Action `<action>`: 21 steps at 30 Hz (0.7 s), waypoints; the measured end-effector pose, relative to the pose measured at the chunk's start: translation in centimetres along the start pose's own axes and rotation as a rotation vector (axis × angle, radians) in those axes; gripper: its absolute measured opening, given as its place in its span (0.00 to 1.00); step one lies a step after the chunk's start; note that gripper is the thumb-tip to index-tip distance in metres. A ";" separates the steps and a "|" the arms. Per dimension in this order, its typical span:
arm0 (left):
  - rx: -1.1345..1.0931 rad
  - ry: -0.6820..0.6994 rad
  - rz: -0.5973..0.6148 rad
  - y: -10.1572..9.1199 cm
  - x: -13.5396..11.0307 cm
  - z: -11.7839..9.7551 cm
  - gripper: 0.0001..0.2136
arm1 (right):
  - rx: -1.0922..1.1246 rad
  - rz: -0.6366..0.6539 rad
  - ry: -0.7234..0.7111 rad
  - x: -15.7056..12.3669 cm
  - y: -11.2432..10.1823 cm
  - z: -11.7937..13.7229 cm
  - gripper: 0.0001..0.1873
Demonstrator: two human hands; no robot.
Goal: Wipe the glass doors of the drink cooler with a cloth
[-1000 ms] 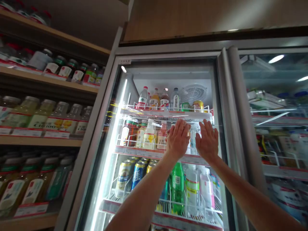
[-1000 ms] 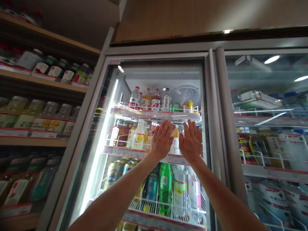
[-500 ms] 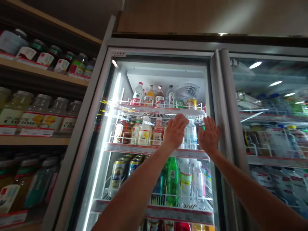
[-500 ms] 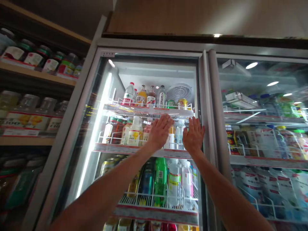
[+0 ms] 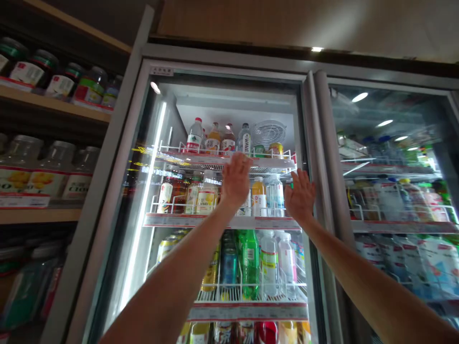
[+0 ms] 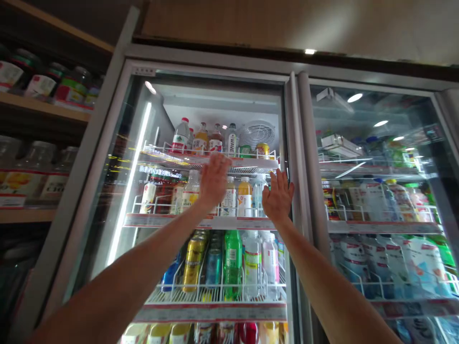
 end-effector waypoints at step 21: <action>0.028 0.098 0.029 -0.3 -1.8 1.0 0.23 | -0.003 0.018 -0.006 -0.3 0.2 -0.4 0.27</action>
Point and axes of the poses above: each hand's wrist, its own x-axis towards the middle knuckle, its own y-axis out of the palm, z = x × y, the point moved 7 cm from there along x, towards the middle knuckle, and after that the axes turned 9 degrees about z, right-handed, at the moved point
